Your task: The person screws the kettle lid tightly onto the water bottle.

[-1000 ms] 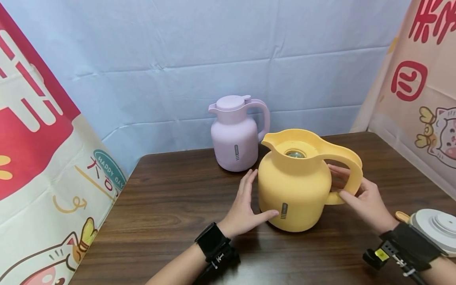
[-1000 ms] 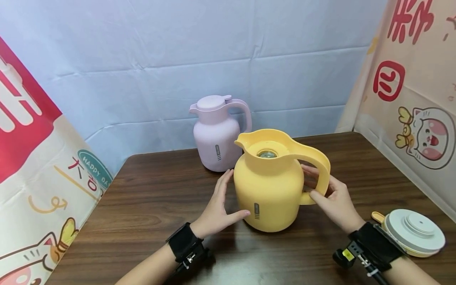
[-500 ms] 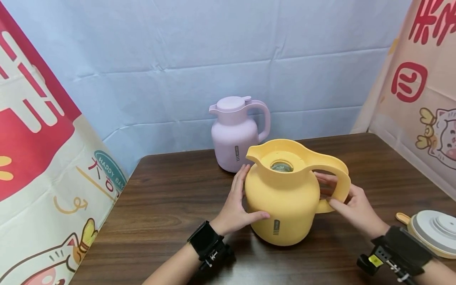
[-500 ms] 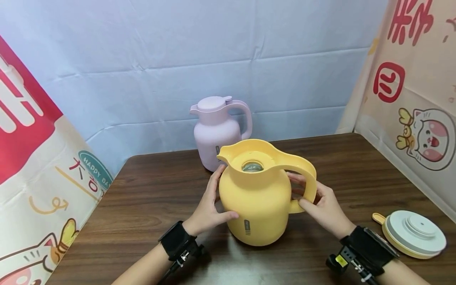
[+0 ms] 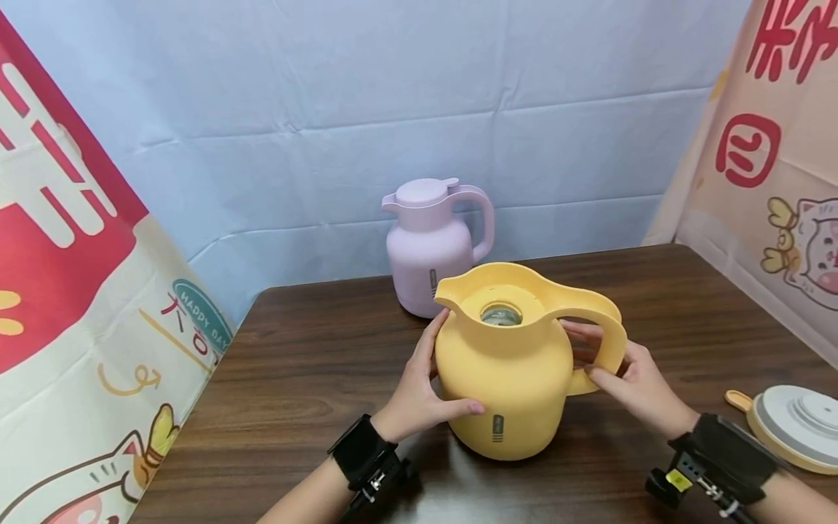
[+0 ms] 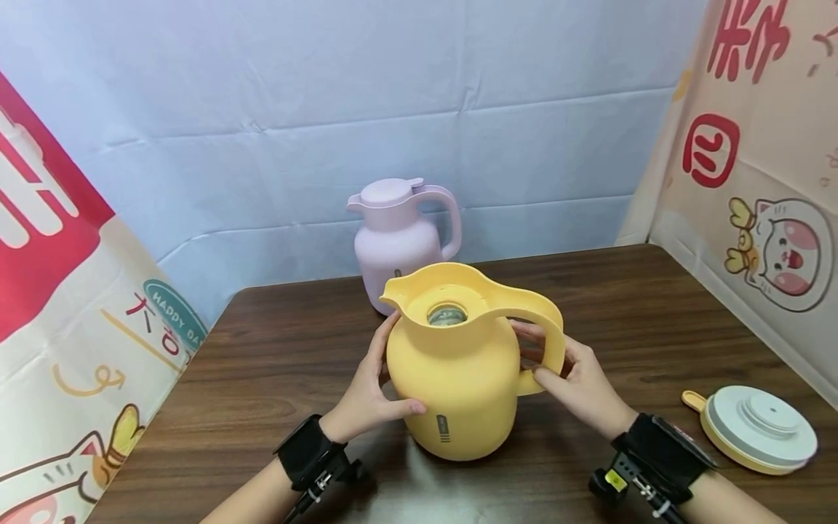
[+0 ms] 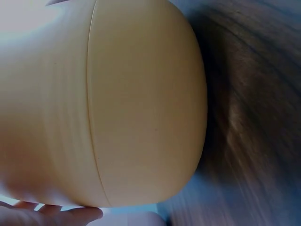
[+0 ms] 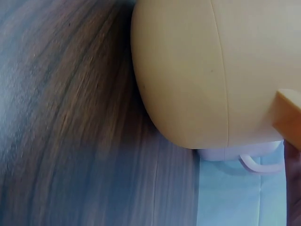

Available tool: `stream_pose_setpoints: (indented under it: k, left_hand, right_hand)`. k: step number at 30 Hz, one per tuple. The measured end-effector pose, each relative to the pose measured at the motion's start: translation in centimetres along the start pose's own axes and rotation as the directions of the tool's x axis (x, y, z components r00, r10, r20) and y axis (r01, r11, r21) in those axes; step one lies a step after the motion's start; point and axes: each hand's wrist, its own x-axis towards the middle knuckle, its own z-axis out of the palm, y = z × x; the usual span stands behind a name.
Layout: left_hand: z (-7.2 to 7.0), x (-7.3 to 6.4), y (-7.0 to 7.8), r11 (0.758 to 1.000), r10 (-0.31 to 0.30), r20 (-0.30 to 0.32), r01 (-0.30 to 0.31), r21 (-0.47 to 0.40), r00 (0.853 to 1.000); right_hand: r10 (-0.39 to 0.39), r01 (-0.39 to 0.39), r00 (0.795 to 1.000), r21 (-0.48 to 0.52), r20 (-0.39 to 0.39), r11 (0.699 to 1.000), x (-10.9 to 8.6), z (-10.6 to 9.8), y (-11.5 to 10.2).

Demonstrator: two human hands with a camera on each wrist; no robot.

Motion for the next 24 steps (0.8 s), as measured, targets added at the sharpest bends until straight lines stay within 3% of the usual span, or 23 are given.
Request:
stream_pose_setpoints:
  k: [9,14,24]
  left_hand:
    - [-1.2,-1.9,0.9,0.996,-0.083,-0.02,0.083,0.024,0.996]
    - [-1.7,-2.6,1.3,0.997,-0.077,-0.021,0.078,0.025,0.997]
    - [-2.4,-4.0,2.2,0.994,-0.1,-0.037,0.102,0.045,0.994]
  right_hand:
    - [0.015,-0.016,0.998,0.017,0.055,1.0,0.6,1.4,0.3]
    - [0.021,-0.025,0.997,0.052,0.078,0.998,0.7,2.0,0.4]
    - [0.038,-0.039,0.996,0.016,0.082,0.999,0.7,3.3,0.2]
